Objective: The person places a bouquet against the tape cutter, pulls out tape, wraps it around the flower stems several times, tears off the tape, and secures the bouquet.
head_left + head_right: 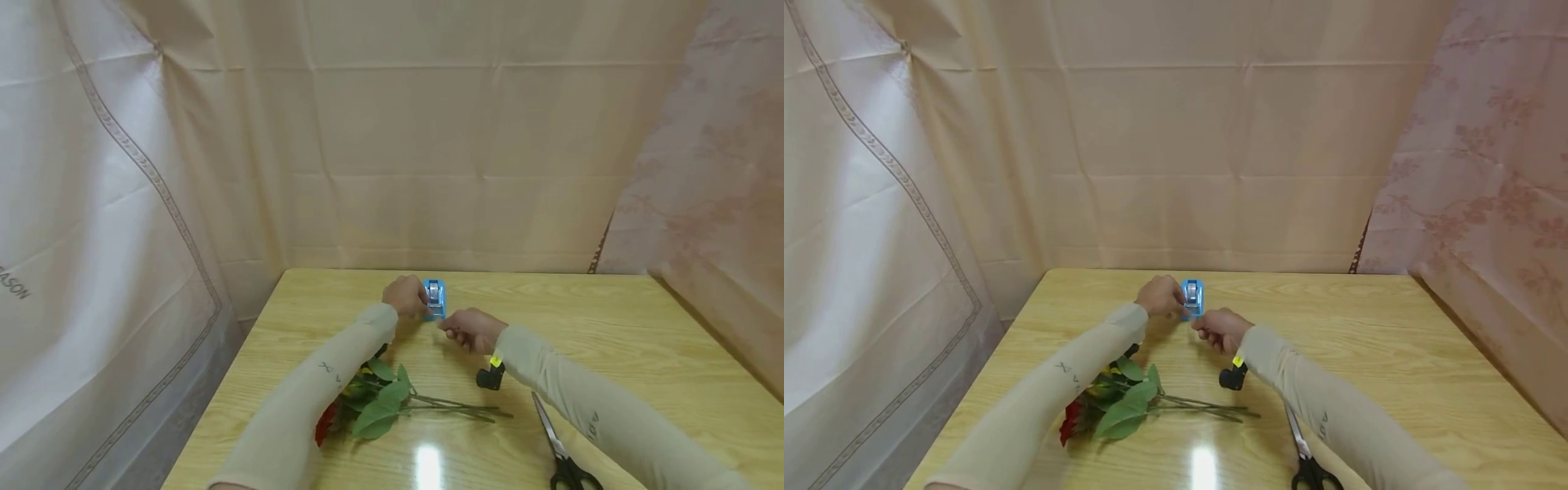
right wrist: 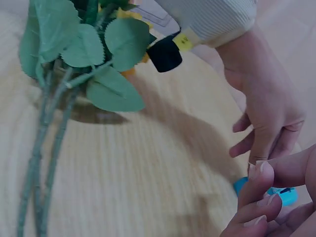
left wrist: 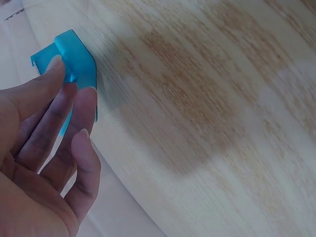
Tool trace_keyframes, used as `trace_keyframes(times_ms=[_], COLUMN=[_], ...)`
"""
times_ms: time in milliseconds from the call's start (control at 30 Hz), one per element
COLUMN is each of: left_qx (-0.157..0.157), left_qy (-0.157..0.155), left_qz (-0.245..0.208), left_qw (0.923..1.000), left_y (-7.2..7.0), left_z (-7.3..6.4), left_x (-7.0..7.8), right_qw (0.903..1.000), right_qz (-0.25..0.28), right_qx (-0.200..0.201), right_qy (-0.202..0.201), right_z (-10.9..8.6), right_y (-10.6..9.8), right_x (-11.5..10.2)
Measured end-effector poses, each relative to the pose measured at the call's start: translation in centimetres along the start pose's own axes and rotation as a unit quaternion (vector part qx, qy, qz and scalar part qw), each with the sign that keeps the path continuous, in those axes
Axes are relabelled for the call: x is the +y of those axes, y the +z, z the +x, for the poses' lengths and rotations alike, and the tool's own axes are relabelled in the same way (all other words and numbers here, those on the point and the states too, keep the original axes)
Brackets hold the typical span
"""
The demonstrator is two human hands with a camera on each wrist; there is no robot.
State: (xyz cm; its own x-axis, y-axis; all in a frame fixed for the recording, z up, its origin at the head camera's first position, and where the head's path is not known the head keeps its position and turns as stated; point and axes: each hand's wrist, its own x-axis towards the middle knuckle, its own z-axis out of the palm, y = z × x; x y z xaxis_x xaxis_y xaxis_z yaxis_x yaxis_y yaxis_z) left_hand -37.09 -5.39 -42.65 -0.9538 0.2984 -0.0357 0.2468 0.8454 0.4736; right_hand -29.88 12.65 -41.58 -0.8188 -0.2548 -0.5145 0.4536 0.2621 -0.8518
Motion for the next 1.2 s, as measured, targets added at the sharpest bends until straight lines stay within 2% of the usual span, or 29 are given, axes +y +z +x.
trace_keyframes(times_ms=[200,433,700,833,933,1200], left_qx=[-0.004,-0.013,-0.017,-0.023,-0.021,-0.018], left_qy=[-0.001,0.007,0.005,0.013,0.007,0.006], left_qz=[0.000,-0.018,-0.017,-0.017,-0.011,-0.009], left_qw=[1.0000,0.9997,0.9997,0.9995,0.9997,0.9998], left_y=[0.1,0.0,0.0,0.0,0.0,0.1], left_z=[0.3,0.4,0.3,0.4,0.4,0.6], left_x=[-0.3,-0.7,-0.8,-0.5,-0.5,-0.5], right_qw=[1.0000,0.9994,0.9995,0.9997,0.9998,0.9999], right_qz=[-0.003,-0.034,-0.024,-0.019,-0.013,-0.013], right_qx=[-0.001,-0.010,-0.016,-0.012,-0.007,-0.003], right_qy=[0.003,0.000,-0.016,-0.014,-0.012,-0.007], right_z=[-0.9,-2.5,-3.6,-3.9,-4.1,-6.3], right_y=[0.0,0.3,0.9,0.9,1.0,1.9], right_x=[0.5,1.2,1.9,2.0,2.1,2.9])
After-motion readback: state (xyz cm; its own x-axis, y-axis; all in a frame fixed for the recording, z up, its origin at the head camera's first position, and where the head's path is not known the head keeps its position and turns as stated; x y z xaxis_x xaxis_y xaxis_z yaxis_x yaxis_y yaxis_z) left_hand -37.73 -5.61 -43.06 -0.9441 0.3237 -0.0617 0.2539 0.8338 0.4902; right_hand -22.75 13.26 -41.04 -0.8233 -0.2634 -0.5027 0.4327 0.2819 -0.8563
